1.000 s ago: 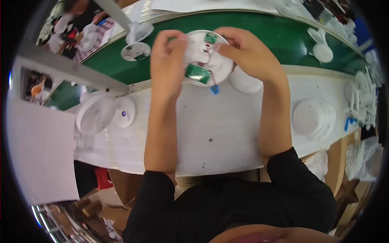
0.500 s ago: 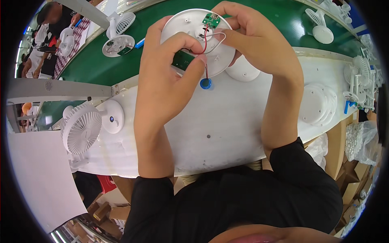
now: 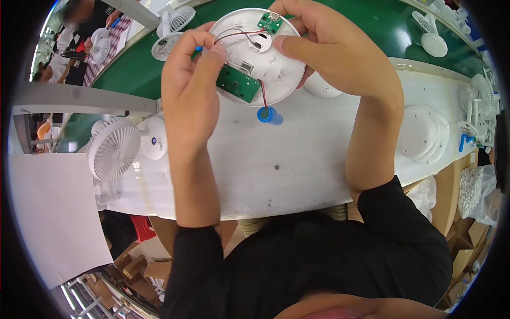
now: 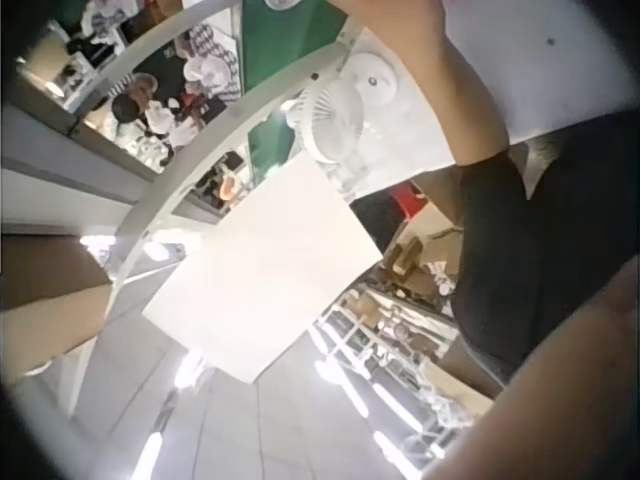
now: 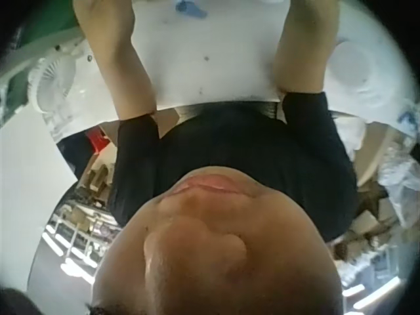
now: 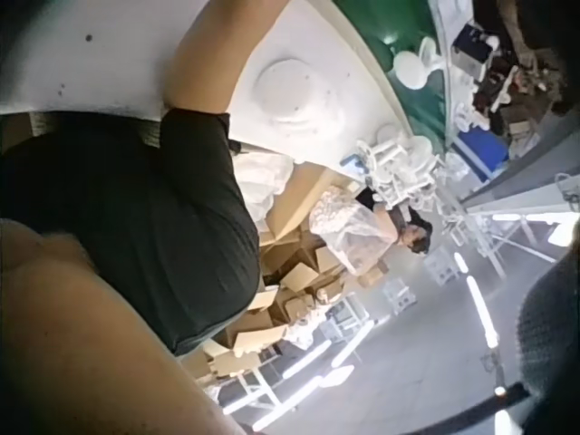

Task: Assembling portable electric fans on a production line by installing batteries, PCBs, and housing components.

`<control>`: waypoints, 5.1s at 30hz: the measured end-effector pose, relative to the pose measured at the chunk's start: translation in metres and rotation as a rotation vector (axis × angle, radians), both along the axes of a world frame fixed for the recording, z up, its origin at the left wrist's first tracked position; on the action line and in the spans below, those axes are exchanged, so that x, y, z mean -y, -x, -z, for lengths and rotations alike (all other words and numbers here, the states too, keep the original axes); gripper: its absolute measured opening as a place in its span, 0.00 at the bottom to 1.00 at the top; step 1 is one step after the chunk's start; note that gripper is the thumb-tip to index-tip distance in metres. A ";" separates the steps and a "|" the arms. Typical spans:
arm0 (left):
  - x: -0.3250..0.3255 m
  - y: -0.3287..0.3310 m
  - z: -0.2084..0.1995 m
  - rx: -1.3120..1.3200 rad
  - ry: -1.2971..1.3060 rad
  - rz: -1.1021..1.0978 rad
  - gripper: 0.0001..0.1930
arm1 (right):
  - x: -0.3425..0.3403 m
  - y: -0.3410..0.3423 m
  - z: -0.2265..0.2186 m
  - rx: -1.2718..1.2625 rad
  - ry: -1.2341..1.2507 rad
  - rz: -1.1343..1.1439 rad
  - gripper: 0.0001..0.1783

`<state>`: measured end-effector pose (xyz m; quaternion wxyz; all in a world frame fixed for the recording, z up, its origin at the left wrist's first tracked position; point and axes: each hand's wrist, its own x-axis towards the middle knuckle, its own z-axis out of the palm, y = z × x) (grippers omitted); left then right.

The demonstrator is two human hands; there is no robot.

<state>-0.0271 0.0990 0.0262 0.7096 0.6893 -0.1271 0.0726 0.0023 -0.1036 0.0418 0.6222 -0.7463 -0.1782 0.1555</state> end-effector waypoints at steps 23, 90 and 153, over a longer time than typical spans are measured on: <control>0.042 0.014 0.014 0.047 0.055 0.077 0.11 | 0.001 0.020 0.008 0.779 0.134 0.319 0.04; 0.083 -0.025 0.022 0.045 -0.148 -0.315 0.06 | 0.107 -0.031 0.006 0.078 0.276 0.420 0.12; 0.116 0.004 0.039 -0.019 0.022 -0.003 0.22 | 0.079 -0.017 0.039 0.249 -0.221 0.456 0.17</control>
